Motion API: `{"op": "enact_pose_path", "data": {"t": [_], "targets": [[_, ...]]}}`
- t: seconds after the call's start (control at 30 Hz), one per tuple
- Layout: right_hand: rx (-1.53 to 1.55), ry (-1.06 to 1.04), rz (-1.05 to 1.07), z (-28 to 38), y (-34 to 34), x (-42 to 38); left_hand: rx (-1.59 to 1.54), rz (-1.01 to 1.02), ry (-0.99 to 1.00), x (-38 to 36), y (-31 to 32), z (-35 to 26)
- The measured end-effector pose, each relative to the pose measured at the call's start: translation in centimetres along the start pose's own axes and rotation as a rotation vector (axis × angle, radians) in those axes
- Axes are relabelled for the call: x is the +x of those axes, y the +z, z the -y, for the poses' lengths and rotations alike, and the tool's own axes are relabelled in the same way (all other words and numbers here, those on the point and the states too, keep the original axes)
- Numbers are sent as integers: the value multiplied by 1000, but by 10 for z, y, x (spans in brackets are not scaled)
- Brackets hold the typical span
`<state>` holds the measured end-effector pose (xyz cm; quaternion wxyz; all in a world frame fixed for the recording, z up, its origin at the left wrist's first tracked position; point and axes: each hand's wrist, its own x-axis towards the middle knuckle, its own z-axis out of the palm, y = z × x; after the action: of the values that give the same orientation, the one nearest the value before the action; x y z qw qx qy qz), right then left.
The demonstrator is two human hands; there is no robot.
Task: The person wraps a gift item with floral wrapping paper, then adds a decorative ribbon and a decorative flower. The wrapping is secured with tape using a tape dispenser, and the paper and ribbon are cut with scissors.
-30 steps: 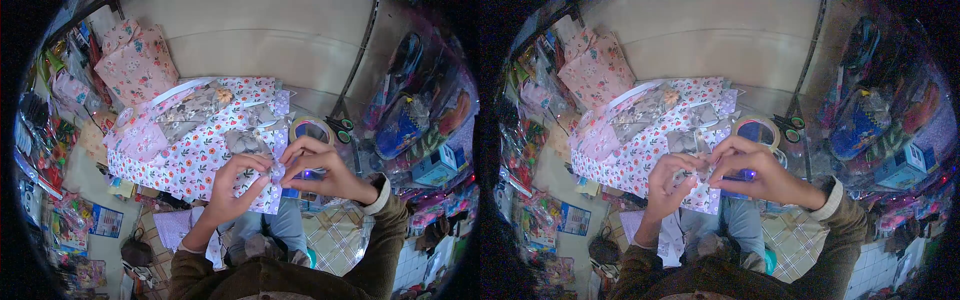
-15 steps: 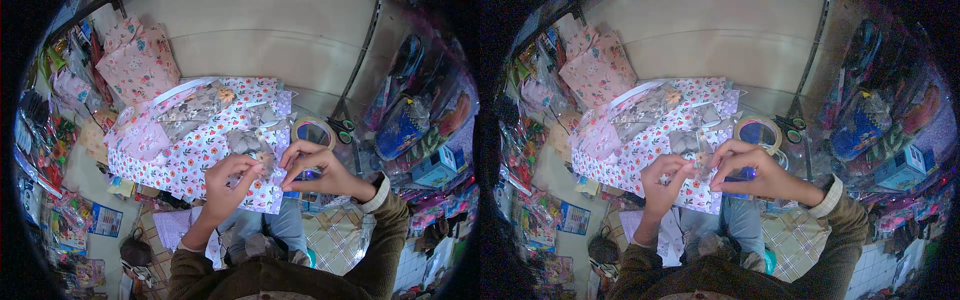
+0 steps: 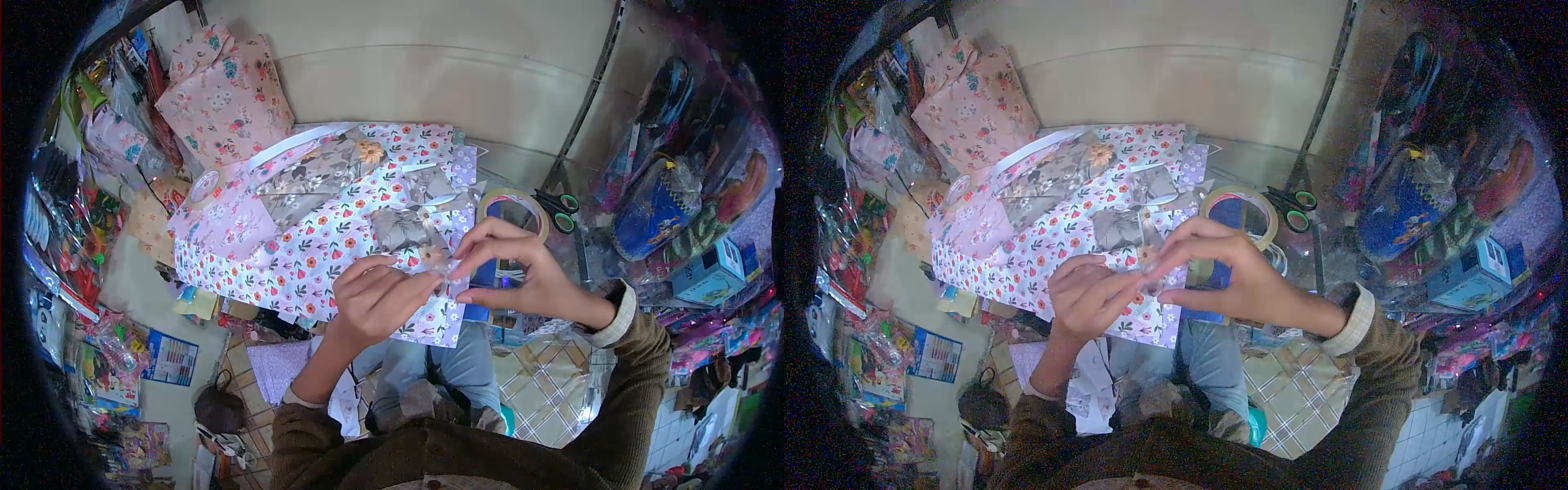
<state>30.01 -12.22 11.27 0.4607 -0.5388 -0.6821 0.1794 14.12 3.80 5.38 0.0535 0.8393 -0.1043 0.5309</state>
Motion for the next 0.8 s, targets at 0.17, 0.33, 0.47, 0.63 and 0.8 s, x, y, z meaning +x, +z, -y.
{"op": "enact_pose_path", "data": {"t": [0.17, 0.33, 0.47, 0.63, 0.8], "targets": [[67, 194, -112, -4, 2, 0, 65, 97, 34, 4, -4, -7], [-155, 102, -125, -1, -3, 4, 79, 123, 69, 3, -3, -7], [-256, 22, -129, 2, -7, 4, 100, 140, 76, 4, -3, -6], [-266, -20, -125, 5, -7, 3, 102, 130, 53, 7, -2, -6], [-279, -14, -174, -1, -5, 2, 145, 136, 50, 4, 2, -7]]}}
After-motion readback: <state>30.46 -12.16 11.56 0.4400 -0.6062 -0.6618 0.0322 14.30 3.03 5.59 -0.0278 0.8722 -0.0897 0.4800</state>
